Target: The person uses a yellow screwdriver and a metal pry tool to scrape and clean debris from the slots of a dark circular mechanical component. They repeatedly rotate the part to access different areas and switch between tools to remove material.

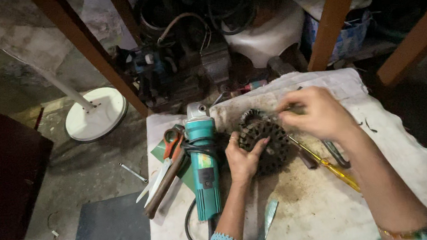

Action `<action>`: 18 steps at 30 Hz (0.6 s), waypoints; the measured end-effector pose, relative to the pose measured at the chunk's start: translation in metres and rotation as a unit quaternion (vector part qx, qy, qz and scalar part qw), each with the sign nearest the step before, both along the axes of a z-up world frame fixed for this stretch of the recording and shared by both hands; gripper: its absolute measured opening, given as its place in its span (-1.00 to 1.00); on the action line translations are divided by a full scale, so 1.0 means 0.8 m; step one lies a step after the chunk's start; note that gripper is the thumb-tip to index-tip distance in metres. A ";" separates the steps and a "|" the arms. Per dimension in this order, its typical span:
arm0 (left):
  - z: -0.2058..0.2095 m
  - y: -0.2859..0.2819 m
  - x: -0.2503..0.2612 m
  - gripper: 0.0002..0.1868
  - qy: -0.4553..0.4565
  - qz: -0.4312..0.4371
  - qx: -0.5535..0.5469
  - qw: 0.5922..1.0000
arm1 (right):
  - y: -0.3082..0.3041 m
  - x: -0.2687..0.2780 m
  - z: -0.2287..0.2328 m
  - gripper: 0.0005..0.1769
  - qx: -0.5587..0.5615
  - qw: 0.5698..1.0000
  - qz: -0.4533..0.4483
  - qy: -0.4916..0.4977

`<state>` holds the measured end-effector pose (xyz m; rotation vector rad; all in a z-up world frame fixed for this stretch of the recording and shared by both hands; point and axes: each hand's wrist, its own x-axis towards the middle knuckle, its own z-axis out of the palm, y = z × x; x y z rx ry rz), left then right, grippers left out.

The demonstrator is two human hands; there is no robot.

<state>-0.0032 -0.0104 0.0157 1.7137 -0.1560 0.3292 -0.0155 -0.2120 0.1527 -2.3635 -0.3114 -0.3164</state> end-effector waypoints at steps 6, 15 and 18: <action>-0.005 0.005 -0.008 -0.57 0.028 -0.054 -0.166 0.984 | 0.004 -0.071 -0.103 -0.72 0.128 0.969 -0.194 -0.084; -0.008 0.007 -0.010 -0.64 0.001 -0.012 -0.127 0.992 | 0.004 -0.095 -0.205 -0.70 -0.073 0.968 -0.165 -0.176; -0.012 0.006 -0.008 -0.65 0.011 -0.023 -0.169 0.985 | 0.002 -0.091 -0.201 -0.68 -0.094 0.964 -0.159 -0.189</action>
